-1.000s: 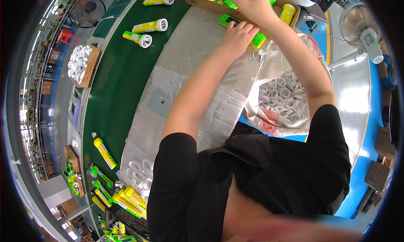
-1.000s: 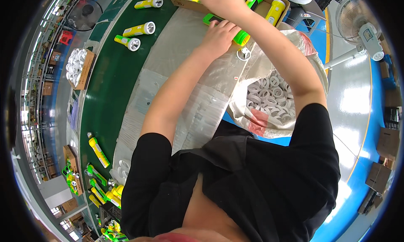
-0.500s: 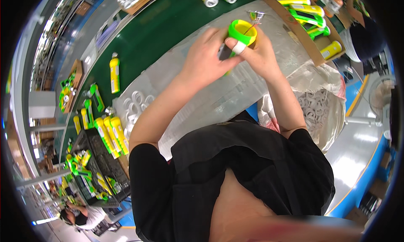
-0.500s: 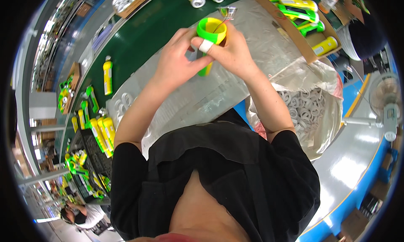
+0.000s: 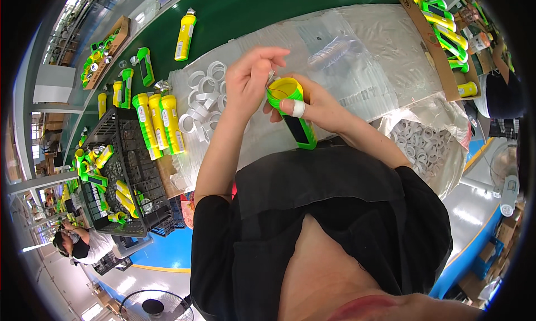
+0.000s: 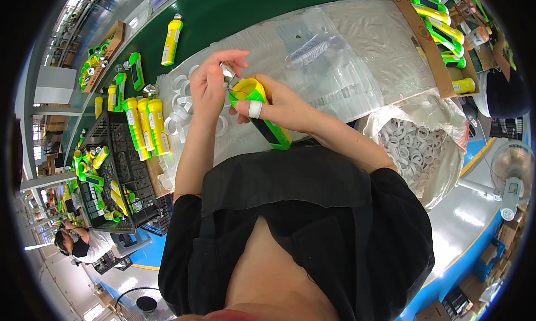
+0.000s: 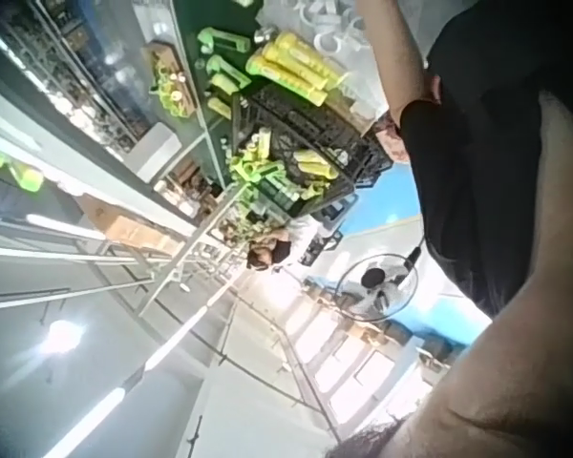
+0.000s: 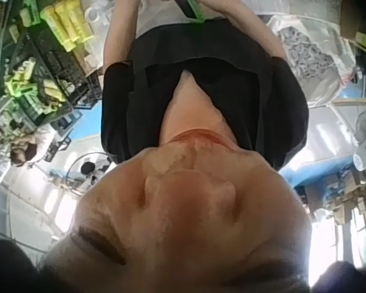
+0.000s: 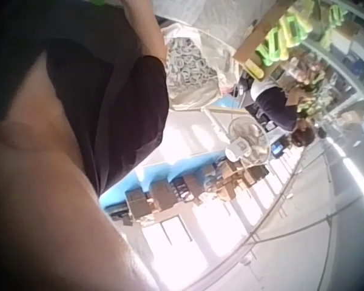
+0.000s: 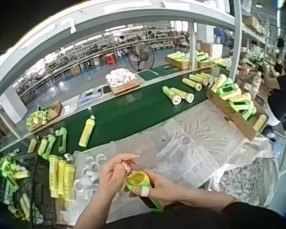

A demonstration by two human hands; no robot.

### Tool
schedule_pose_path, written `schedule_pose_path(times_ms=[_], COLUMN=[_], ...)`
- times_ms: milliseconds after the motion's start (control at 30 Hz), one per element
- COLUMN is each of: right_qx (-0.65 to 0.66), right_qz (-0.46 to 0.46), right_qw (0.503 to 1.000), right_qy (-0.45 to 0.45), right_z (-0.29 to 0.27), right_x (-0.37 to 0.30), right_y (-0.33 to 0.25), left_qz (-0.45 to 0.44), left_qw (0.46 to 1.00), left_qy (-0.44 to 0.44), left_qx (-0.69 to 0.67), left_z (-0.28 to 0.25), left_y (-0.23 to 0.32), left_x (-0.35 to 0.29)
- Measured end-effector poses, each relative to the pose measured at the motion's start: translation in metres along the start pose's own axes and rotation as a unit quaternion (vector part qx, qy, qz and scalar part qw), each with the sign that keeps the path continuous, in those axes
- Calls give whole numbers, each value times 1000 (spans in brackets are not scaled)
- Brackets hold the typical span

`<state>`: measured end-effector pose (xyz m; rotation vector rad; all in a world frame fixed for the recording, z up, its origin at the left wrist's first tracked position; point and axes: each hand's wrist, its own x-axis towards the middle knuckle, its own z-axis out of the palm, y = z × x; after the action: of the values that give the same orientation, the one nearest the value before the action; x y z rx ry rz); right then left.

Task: Assembling plastic flashlights by attaching rings and lenses on a production line.

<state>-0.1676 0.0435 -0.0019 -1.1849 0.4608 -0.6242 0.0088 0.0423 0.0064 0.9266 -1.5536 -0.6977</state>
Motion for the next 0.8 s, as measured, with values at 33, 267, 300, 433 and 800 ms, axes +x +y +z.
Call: schedule_pose_path(times_ms=[33, 267, 300, 433, 800], right_qx=[2, 73, 73, 121, 106], right_qz=[-12, -50, -53, -111, -143], right_qw=[1000, 992, 992, 967, 935], right_qy=[4, 85, 88, 196, 307], right_z=[0, -3, -5, -38, -89], right_x=[0, -9, -12, -31, -88], right_y=[4, 13, 14, 12, 22], left_qz=[57, 127, 129, -7, 37], left_qw=[997, 980, 979, 994, 919], left_qy=[-37, -146, -146, -96, -190], left_qx=[26, 55, 59, -45, 344], left_z=[-3, 22, 29, 65, 168], left_y=[2, 4, 3, -27, -141], left_x=[0, -7, -4, 24, 93])
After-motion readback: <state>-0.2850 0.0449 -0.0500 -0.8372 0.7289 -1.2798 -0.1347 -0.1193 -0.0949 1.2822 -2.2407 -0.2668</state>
